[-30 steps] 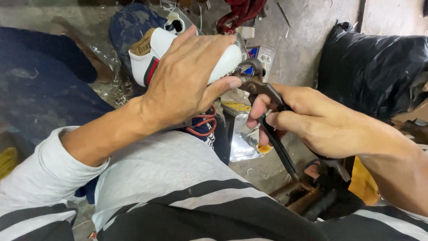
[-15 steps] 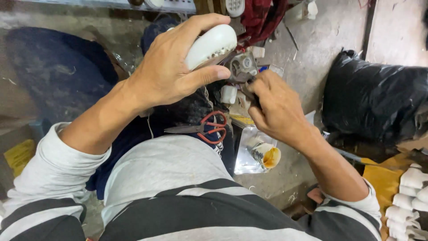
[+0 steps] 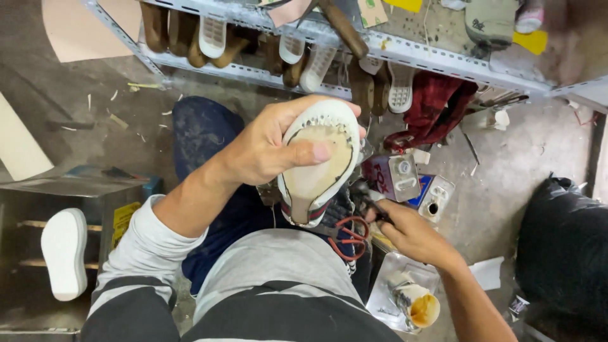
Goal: Lasting a shoe by pulling the leather upper over a last using pliers and securing it.
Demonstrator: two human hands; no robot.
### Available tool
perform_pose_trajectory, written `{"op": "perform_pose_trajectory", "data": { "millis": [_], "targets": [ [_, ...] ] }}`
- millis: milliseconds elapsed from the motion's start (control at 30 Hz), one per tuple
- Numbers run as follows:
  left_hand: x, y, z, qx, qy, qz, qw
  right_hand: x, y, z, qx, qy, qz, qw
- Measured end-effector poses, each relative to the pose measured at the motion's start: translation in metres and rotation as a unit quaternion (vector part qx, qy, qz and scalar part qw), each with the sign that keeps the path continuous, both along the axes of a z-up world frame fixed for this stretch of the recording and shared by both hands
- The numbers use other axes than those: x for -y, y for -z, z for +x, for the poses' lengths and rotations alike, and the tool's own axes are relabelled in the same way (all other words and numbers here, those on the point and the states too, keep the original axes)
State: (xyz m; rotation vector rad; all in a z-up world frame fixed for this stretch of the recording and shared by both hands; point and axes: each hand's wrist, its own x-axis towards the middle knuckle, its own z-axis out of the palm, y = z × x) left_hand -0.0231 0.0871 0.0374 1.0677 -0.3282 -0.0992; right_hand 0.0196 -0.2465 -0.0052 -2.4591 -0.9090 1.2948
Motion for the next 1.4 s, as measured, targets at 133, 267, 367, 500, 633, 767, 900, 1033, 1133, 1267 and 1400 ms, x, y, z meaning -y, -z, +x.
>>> {"op": "perform_pose_trajectory", "data": {
  "millis": [133,267,367,500,633,767,900,1033,1133,1267,1400],
  "targets": [
    [0.002,-0.001,-0.003,-0.021,-0.005,0.035,0.999,0.009,-0.015,0.007,-0.120,0.213,0.246,0.938],
    [0.006,0.008,-0.003,-0.055,0.013,0.005,0.998,-0.001,-0.011,0.011,-0.172,0.394,0.253,0.867],
    [0.009,0.013,-0.004,-0.125,0.032,-0.058,0.990,-0.013,-0.025,0.012,-0.200,0.421,0.244,0.851],
    [0.009,0.011,-0.004,-0.133,0.037,-0.024,0.990,0.008,-0.007,0.013,-0.199,0.402,0.247,0.859],
    [0.015,-0.004,0.002,-0.092,0.042,0.305,0.947,0.006,-0.015,0.004,-0.117,0.301,0.263,0.909],
    [0.027,0.050,0.007,-0.006,0.041,0.489,0.871,0.000,-0.008,-0.003,-0.190,0.304,0.257,0.897],
    [0.032,0.098,-0.001,-0.004,0.007,0.512,0.859,-0.018,-0.010,-0.006,-0.250,0.343,0.207,0.881],
    [0.045,0.092,-0.008,0.056,-0.077,0.593,0.800,-0.020,-0.006,0.001,-0.361,0.371,0.195,0.833],
    [0.044,0.089,-0.008,0.047,-0.074,0.582,0.809,-0.028,-0.006,0.009,-0.413,0.372,0.185,0.811],
    [0.045,0.093,-0.010,0.066,-0.096,0.589,0.800,-0.036,-0.013,0.019,-0.451,0.353,0.172,0.801],
    [0.045,0.095,-0.011,0.059,-0.092,0.591,0.799,-0.037,-0.015,0.024,-0.470,0.350,0.164,0.794]
  ]
}}
